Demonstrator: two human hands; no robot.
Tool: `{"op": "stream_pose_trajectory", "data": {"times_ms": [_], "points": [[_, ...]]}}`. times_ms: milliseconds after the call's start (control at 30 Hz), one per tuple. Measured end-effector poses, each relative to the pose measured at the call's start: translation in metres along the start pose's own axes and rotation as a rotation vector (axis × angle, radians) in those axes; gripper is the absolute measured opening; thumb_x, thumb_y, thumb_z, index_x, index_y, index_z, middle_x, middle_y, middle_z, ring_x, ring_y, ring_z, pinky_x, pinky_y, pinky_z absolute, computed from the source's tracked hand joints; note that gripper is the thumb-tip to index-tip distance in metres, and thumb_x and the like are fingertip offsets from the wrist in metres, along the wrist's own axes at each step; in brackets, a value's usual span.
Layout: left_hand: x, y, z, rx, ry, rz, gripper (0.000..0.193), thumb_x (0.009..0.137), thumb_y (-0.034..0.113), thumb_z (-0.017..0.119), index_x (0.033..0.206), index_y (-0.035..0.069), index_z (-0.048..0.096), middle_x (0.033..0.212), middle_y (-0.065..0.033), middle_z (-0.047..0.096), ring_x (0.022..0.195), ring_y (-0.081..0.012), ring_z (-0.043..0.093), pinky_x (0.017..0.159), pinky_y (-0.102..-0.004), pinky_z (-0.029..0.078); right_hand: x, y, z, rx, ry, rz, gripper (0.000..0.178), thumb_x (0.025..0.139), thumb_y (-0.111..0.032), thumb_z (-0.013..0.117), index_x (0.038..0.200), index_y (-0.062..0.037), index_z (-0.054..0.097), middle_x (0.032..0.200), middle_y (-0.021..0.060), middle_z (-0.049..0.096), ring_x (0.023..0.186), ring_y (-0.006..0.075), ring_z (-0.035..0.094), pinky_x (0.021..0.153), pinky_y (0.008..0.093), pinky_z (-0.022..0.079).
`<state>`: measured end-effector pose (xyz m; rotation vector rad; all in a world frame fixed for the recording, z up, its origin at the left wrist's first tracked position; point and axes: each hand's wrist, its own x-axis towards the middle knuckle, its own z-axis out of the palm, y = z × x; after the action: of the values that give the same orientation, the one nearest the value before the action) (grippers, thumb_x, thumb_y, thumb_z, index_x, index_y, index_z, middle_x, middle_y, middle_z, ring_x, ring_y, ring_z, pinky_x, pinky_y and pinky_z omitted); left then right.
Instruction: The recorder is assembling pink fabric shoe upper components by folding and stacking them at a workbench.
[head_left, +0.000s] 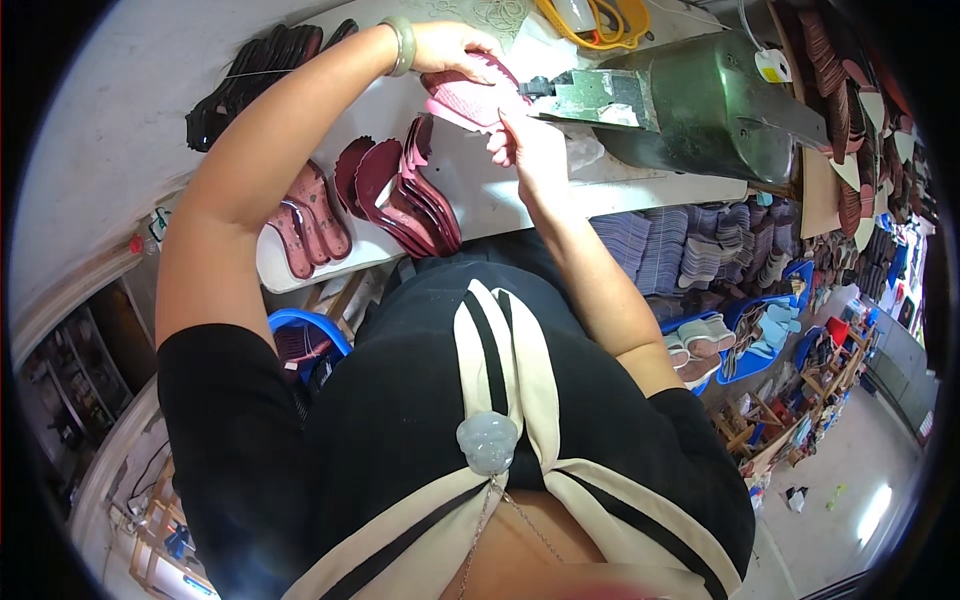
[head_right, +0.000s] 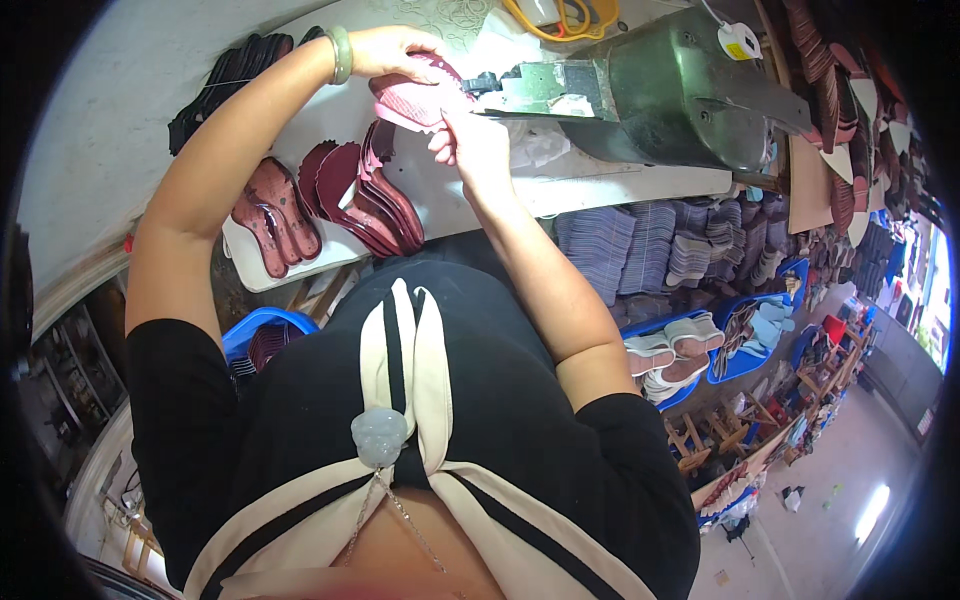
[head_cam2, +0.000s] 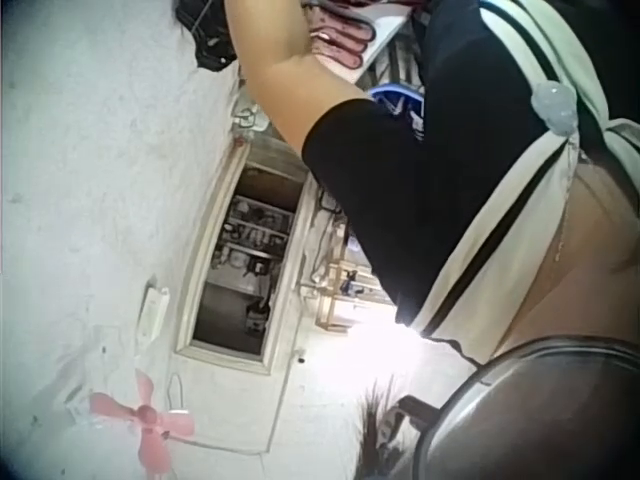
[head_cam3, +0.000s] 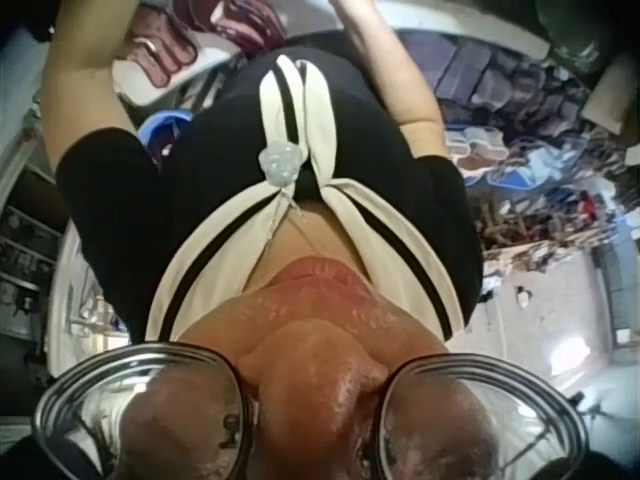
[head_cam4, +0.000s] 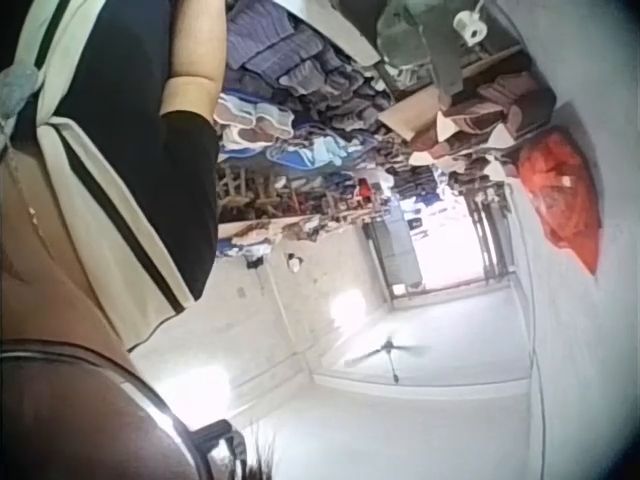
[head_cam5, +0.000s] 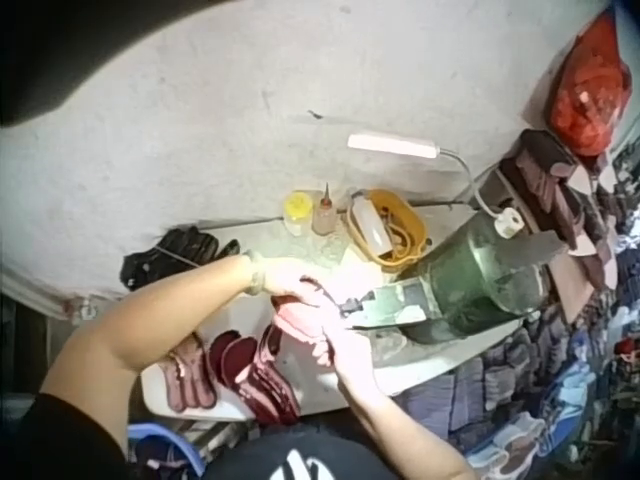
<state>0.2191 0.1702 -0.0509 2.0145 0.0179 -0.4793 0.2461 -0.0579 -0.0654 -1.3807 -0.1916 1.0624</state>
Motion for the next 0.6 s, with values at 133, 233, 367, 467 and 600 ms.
{"op": "stream_pose_trajectory", "data": {"times_ms": [133, 233, 367, 467, 600], "points": [[-0.013, 0.005, 0.011, 0.166, 0.075, -0.005, 0.04, 0.081, 0.03, 0.064, 0.113, 0.008, 0.056, 0.097, -0.0073, 0.063, 0.089, -0.0163, 0.055, 0.084, -0.0284, 0.043, 0.001, -0.004, -0.004, -0.072, 0.023, -0.049, 0.026, 0.09, -0.021, 0.055, 0.076, 0.0003, 0.063, 0.06, 0.0054, 0.061, 0.046, 0.0086, 0.051, 0.045, 0.0205, 0.039], [-0.023, 0.002, 0.028, -0.012, 0.212, 0.012, 0.034, 0.086, 0.028, 0.062, 0.108, 0.003, 0.054, 0.089, -0.0045, 0.056, 0.082, -0.0108, 0.048, 0.078, -0.0253, 0.042, 0.002, -0.009, -0.011, -0.114, -0.007, -0.087, 0.025, 0.088, -0.021, 0.058, 0.076, -0.0004, 0.063, 0.059, 0.0041, 0.059, 0.046, 0.008, 0.048, 0.044, 0.0206, 0.037], [-0.028, -0.002, 0.045, -0.267, 0.215, -0.107, 0.03, 0.087, 0.024, 0.061, 0.106, 0.002, 0.054, 0.088, -0.0036, 0.055, 0.079, -0.0099, 0.047, 0.073, -0.0247, 0.043, 0.0, -0.017, -0.015, -0.17, -0.011, -0.073, 0.022, 0.087, -0.022, 0.06, 0.075, -0.0027, 0.062, 0.058, 0.0015, 0.055, 0.046, 0.0066, 0.045, 0.044, 0.0201, 0.034], [-0.033, 0.016, 0.056, -0.203, 0.321, -0.071, 0.028, 0.087, 0.021, 0.061, 0.107, 0.003, 0.054, 0.089, -0.0032, 0.055, 0.077, -0.009, 0.047, 0.069, -0.0241, 0.044, 0.0, -0.018, -0.019, -0.229, 0.008, -0.09, 0.023, 0.086, -0.023, 0.061, 0.072, -0.0047, 0.061, 0.058, -0.0001, 0.053, 0.045, 0.0058, 0.043, 0.044, 0.0196, 0.033], [-0.041, 0.028, 0.066, -0.375, 0.411, -0.076, 0.029, 0.087, 0.023, 0.062, 0.107, 0.002, 0.055, 0.089, -0.0045, 0.056, 0.077, -0.0094, 0.049, 0.067, -0.0237, 0.044, 0.001, -0.017, -0.022, -0.268, -0.016, -0.113, 0.025, 0.087, -0.024, 0.061, 0.071, -0.0049, 0.061, 0.056, -0.0002, 0.053, 0.045, 0.0057, 0.043, 0.044, 0.0195, 0.033]]}}
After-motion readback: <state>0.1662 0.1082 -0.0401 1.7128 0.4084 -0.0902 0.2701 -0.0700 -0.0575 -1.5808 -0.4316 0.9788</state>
